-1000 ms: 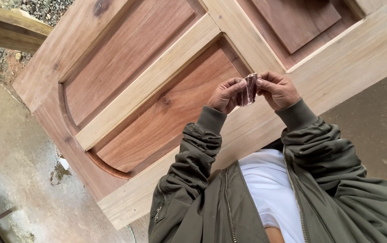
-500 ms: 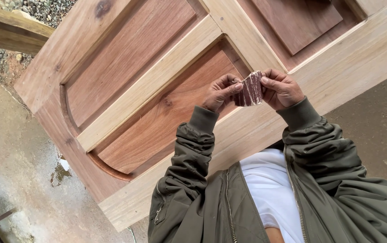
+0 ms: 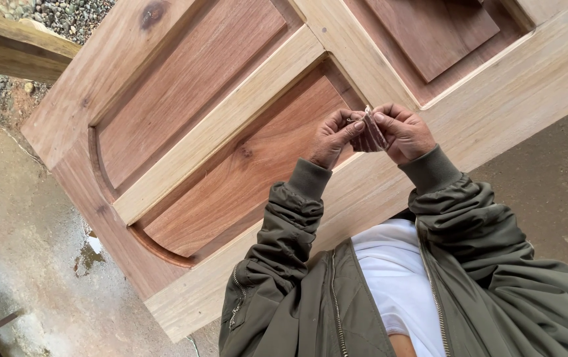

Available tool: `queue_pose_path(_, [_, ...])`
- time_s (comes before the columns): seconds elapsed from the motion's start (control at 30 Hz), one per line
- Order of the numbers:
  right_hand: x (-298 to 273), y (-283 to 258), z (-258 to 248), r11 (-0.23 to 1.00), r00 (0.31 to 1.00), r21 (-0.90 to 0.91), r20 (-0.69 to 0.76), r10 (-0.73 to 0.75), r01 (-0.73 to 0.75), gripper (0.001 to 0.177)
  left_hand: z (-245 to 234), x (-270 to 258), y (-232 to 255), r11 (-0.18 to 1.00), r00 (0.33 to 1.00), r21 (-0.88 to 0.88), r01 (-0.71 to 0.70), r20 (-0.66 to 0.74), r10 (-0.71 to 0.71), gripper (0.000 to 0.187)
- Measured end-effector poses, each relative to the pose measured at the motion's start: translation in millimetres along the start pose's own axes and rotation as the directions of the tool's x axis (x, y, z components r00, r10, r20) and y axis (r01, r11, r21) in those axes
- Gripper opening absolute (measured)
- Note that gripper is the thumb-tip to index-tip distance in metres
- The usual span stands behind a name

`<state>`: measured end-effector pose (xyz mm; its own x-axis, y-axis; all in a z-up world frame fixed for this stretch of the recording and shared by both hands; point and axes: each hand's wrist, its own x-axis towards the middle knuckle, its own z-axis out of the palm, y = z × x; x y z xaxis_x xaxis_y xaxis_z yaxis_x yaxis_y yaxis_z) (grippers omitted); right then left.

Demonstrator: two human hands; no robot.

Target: The person sands the surface of a wooden door using a small piece of sandpaper. They work on the edges, corners, and flat panels of the door, moving around the object to reach different areas.

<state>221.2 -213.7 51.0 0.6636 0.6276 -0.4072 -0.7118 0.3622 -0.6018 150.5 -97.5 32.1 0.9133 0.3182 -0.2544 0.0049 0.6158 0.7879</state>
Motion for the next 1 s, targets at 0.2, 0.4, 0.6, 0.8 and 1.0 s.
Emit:
queue_pose_path(0.2, [-5,-8,10,1.000,1.000,0.002,0.026,-0.014,0.014,0.008,-3,-1,2,0.997,0.996,0.073,-0.029,-0.083,0.035,0.016])
queue_pose_path(0.4, [-1,-2,4,1.000,1.000,0.006,-0.018,0.014,-0.014,0.008,7,-8,13,0.992,0.992,-0.130,-0.002,-0.127,-0.015,0.022])
queue_pose_path(0.6, [11,16,-12,0.998,0.999,-0.056,-0.048,-0.010,0.007,0.009,3,2,-3,0.990,0.979,-0.136,-0.023,-0.204,-0.006,0.021])
queue_pose_path(0.8, [-9,0,14,0.972,0.993,-0.204,0.057,-0.107,0.116,0.023,0,5,6,0.995,0.965,0.069,-0.067,-0.250,0.083,0.020])
queue_pose_path(1.0, [-7,7,18,0.822,0.959,-0.497,0.091,-0.269,0.277,0.022,22,-6,28,0.952,0.886,0.284,0.112,-0.463,0.034,0.059])
